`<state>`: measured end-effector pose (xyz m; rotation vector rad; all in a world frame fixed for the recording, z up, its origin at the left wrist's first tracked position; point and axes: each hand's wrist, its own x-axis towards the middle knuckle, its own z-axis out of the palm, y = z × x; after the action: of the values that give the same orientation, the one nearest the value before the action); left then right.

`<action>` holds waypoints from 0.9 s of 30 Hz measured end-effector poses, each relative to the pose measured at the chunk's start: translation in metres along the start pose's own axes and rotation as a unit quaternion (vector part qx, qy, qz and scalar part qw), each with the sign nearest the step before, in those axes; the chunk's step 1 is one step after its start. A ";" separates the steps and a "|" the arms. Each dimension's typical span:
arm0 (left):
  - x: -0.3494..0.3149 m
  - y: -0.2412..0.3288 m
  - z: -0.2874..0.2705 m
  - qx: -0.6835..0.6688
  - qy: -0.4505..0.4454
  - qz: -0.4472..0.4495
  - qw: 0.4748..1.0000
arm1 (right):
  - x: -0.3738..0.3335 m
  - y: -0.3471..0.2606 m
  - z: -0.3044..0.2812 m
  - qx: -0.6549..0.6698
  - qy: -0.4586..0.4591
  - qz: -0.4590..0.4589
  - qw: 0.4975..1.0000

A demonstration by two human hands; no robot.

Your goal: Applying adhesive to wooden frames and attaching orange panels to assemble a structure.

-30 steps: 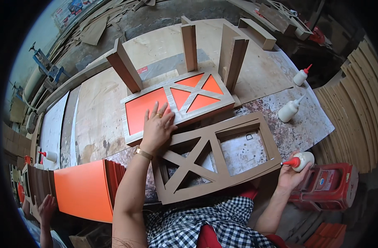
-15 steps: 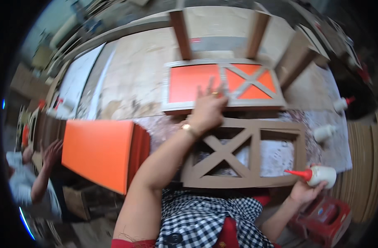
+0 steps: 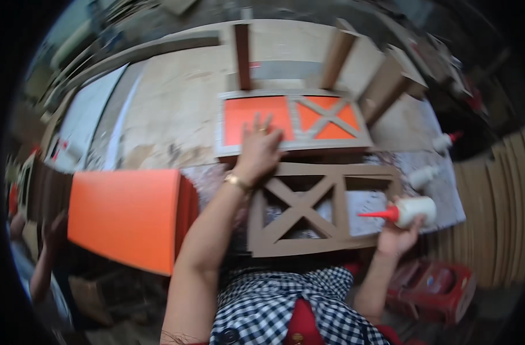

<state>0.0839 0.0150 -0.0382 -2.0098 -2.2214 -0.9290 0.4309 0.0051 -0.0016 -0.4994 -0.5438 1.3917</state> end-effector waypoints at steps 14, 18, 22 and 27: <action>0.014 0.021 0.010 0.131 -0.057 0.066 0.988 | 0.000 0.000 0.009 0.002 0.056 -0.040 0.998; 0.029 0.041 0.017 0.051 -0.065 0.099 0.992 | -0.003 0.002 0.014 0.016 0.057 -0.039 0.997; 0.041 0.045 0.033 0.023 -0.056 0.138 0.989 | -0.002 0.003 0.018 0.012 0.061 -0.045 0.997; 0.045 0.043 0.044 0.017 -0.050 0.168 0.984 | 0.009 0.013 0.024 -0.039 0.067 -0.058 0.995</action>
<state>0.1314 0.0746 -0.0393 -2.3604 -1.8372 -0.7626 0.4063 0.0157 0.0093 -0.6115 -0.5116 1.2209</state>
